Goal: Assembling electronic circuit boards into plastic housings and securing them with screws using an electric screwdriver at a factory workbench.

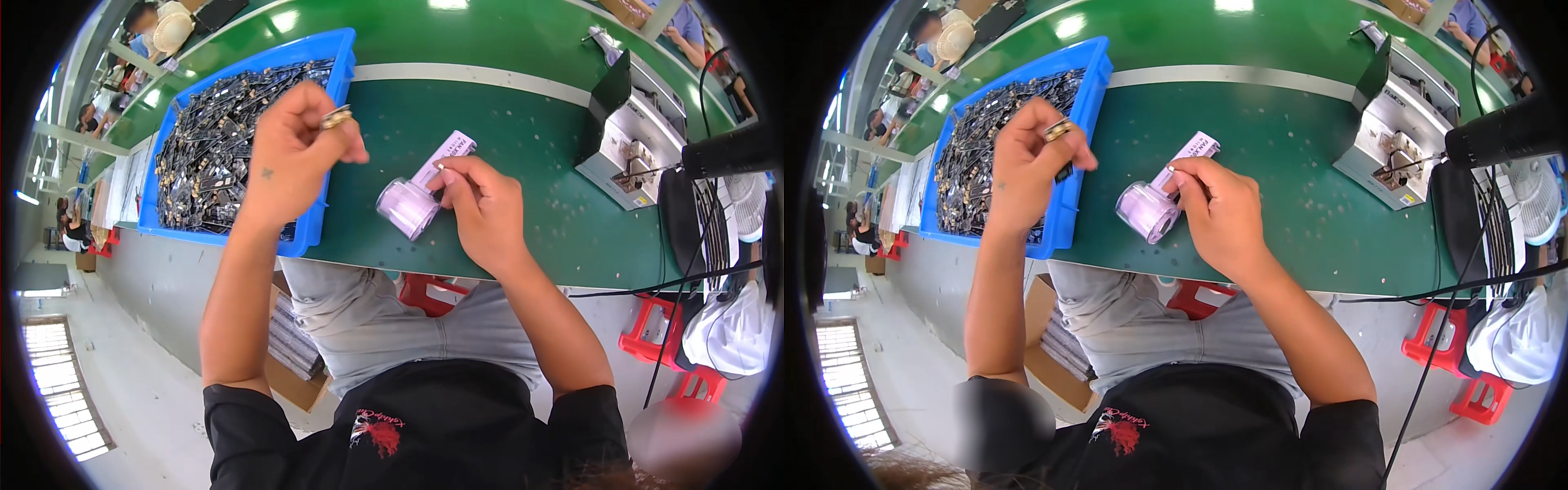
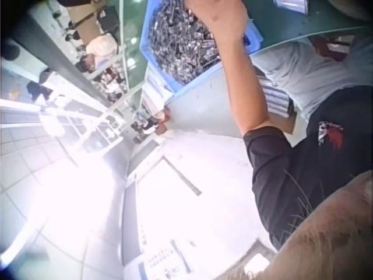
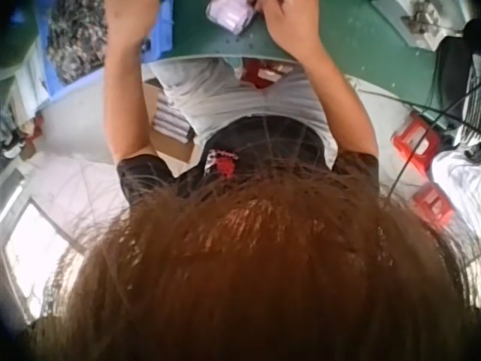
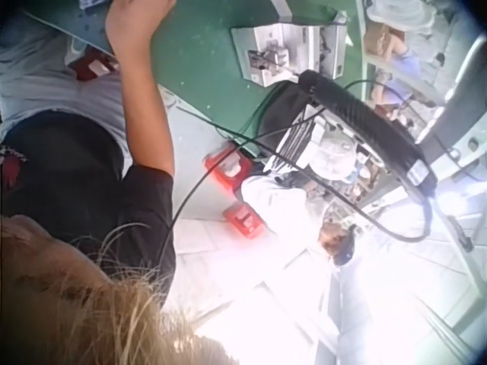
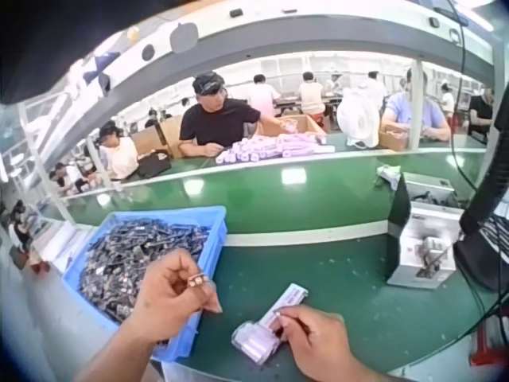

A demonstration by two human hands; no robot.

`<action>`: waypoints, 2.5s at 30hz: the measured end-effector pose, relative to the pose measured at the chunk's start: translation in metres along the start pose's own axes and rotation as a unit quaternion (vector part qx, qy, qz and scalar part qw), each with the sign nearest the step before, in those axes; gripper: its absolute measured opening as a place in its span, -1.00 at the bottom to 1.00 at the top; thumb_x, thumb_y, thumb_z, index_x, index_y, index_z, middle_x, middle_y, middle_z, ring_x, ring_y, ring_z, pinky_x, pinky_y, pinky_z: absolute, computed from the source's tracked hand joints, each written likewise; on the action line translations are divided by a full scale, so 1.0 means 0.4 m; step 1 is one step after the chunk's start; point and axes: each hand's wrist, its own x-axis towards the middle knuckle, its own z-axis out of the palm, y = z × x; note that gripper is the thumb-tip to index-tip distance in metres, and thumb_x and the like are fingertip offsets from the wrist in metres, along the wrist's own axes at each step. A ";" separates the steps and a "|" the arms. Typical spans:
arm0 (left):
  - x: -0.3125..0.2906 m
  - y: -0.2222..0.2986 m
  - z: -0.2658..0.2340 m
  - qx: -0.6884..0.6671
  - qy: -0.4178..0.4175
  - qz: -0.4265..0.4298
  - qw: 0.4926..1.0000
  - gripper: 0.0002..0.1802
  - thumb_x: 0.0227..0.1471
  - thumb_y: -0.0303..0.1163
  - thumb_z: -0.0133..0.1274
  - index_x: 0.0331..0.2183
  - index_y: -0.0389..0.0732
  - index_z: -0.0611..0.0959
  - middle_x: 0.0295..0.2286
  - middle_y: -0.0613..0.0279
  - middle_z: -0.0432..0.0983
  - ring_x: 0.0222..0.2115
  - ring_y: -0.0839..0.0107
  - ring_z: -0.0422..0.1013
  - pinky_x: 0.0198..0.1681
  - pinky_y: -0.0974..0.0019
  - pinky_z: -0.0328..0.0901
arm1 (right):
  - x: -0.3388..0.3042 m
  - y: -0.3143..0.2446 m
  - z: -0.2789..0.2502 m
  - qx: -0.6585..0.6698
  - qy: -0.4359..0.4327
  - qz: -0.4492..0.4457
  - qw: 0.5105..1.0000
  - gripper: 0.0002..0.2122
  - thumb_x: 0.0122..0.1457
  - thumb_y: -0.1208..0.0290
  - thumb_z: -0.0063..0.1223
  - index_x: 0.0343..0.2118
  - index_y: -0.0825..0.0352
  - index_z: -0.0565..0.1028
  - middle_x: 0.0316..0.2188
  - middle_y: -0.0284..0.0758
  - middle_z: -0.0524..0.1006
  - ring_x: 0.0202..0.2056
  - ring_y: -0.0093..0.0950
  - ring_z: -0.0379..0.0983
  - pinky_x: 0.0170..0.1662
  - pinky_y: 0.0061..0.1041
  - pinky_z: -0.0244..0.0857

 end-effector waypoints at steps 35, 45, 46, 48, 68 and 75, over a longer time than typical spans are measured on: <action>-0.021 -0.025 0.149 0.244 -0.124 0.047 0.961 -0.72 0.18 -0.52 0.10 -0.05 -0.27 0.65 -0.40 0.10 0.60 -0.60 0.49 0.38 -0.52 0.39 0.27 | -0.004 0.015 0.001 -0.013 0.054 -0.097 0.994 -0.98 0.31 0.62 0.09 -0.26 0.43 0.49 -0.42 -0.26 0.65 -0.40 -0.59 0.59 -0.31 -0.58 0.46; -0.026 -0.016 0.157 0.265 -0.122 0.053 0.955 -0.74 0.19 -0.50 0.09 -0.07 -0.28 0.63 -0.40 0.04 0.58 -0.58 0.33 0.44 -0.49 0.32 0.32 | 0.000 0.020 0.009 0.006 0.082 -0.123 0.989 -0.94 0.22 0.63 0.14 -0.30 0.38 0.48 -0.49 -0.20 0.58 -0.53 -0.33 0.55 -0.46 -0.42 0.36; -0.027 -0.015 0.158 0.265 -0.122 0.053 0.955 -0.74 0.19 -0.50 0.09 -0.07 -0.28 0.63 -0.40 0.04 0.58 -0.58 0.33 0.44 -0.49 0.32 0.32 | -0.001 0.016 0.008 0.012 0.078 -0.116 0.990 -0.94 0.23 0.64 0.13 -0.29 0.38 0.47 -0.49 -0.22 0.59 -0.52 -0.37 0.56 -0.45 -0.44 0.37; -0.029 -0.013 0.163 0.268 -0.114 0.053 0.955 -0.75 0.19 -0.49 0.08 -0.08 -0.27 0.63 -0.41 0.02 0.58 -0.57 0.29 0.47 -0.47 0.30 0.33 | -0.002 0.017 0.008 0.018 0.074 -0.109 0.991 -0.94 0.23 0.64 0.12 -0.29 0.39 0.47 -0.49 -0.23 0.59 -0.51 -0.41 0.58 -0.44 -0.46 0.38; -0.021 -0.010 0.238 0.288 -0.072 0.075 0.952 -0.87 0.20 -0.47 -0.02 -0.25 -0.25 0.61 -0.44 -0.10 0.57 -0.38 -0.15 0.51 -0.34 -0.06 0.35 | 0.002 0.014 -0.016 0.000 0.090 -0.088 0.992 -0.98 0.33 0.66 0.04 -0.25 0.43 0.44 -0.43 -0.40 0.54 -0.42 -0.72 0.42 -0.38 -0.66 0.33; -0.006 0.008 0.237 0.397 -0.122 0.055 0.908 -0.82 0.22 -0.44 0.00 -0.16 -0.22 0.62 -0.42 -0.07 0.58 -0.36 -0.15 0.50 -0.31 -0.05 0.37 | -0.004 0.030 -0.025 0.028 0.093 -0.022 0.995 -0.93 0.25 0.62 0.11 -0.28 0.40 0.43 -0.49 -0.26 0.57 -0.51 -0.48 0.54 -0.41 -0.50 0.38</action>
